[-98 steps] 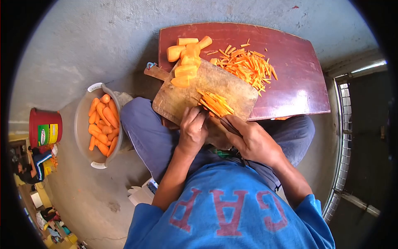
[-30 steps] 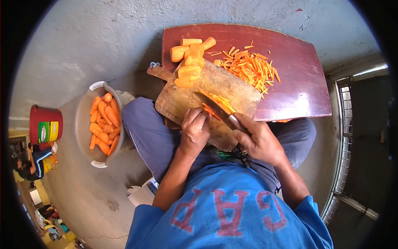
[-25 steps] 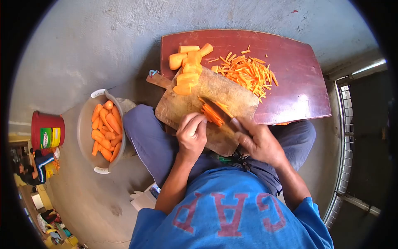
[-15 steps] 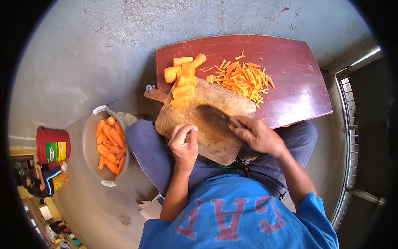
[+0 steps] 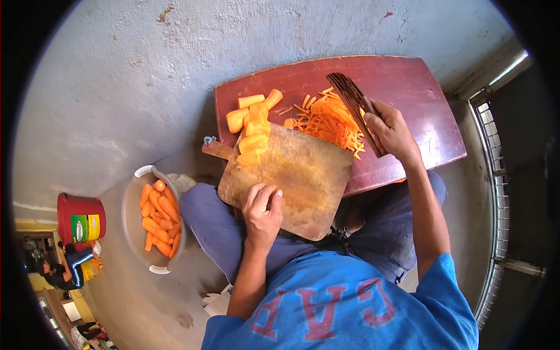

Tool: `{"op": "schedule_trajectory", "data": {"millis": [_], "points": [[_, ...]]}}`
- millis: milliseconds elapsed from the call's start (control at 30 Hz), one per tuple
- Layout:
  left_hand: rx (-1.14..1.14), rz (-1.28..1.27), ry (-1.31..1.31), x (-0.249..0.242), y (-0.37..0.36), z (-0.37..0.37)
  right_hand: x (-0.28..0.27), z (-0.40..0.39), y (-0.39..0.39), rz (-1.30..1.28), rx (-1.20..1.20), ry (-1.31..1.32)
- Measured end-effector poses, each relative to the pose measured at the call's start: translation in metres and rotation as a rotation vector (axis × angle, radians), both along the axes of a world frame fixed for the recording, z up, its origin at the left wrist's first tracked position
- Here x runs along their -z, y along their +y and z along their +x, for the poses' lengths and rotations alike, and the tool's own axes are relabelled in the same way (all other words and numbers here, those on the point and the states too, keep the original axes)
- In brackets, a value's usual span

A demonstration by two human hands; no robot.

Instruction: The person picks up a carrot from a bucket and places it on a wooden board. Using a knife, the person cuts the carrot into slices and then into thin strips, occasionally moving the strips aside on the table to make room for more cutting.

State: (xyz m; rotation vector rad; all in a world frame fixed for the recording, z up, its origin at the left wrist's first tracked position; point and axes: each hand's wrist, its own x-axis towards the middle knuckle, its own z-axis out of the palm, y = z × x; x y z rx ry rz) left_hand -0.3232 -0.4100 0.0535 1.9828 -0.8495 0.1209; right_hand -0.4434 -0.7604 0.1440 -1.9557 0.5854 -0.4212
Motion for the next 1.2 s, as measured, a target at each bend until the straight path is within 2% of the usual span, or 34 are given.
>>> {"op": "schedule_trajectory", "data": {"millis": [33, 67, 100, 133, 300, 400, 467, 500, 600, 933, 1033, 1133, 1200], "points": [[0.002, -0.011, 0.032, -0.004, -0.002, 0.004, -0.007, -0.002, 0.002, 0.083, 0.013, 0.019], [0.005, -0.02, 0.064, -0.009, -0.002, 0.01, 0.029, -0.004, -0.009, -0.082, -0.015, -0.111], [0.008, -0.03, 0.094, -0.015, -0.004, 0.015, 0.022, -0.007, 0.002, 0.076, -0.012, -0.096], [0.052, -0.001, 0.016, -0.021, -0.009, 0.023, 0.014, -0.013, 0.021, 0.233, -0.012, -0.08], [0.217, 0.192, -0.368, -0.05, -0.088, 0.081, 0.058, -0.016, 0.054, 0.629, -0.03, -0.349], [0.249, 0.451, -0.399, -0.039, -0.14, 0.114, 0.068, -0.014, 0.057, 0.842, -0.038, -0.43], [0.23, 0.708, -0.32, -0.03, -0.17, 0.129, 0.071, -0.016, 0.058, 0.959, -0.058, -0.461], [0.217, 0.835, -0.278, -0.032, -0.183, 0.131, 0.073, -0.017, 0.06, 0.971, -0.052, -0.449], [0.218, 0.942, -0.128, -0.035, -0.199, 0.136, 0.077, -0.015, 0.063, 1.031, -0.077, -0.454], [0.277, 1.042, -0.079, -0.034, -0.213, 0.142, 0.078, -0.009, 0.07, 1.055, -0.105, -0.439], [0.365, 0.89, -0.029, -0.029, -0.208, 0.144, 0.072, -0.012, 0.072, 1.026, -0.105, -0.432], [0.375, 0.56, 0.142, -0.027, -0.197, 0.142, 0.067, -0.014, 0.071, 1.011, -0.097, -0.412], [0.329, 0.348, 0.116, -0.026, -0.188, 0.138, 0.067, -0.016, 0.07, 1.016, -0.091, -0.406]]}}
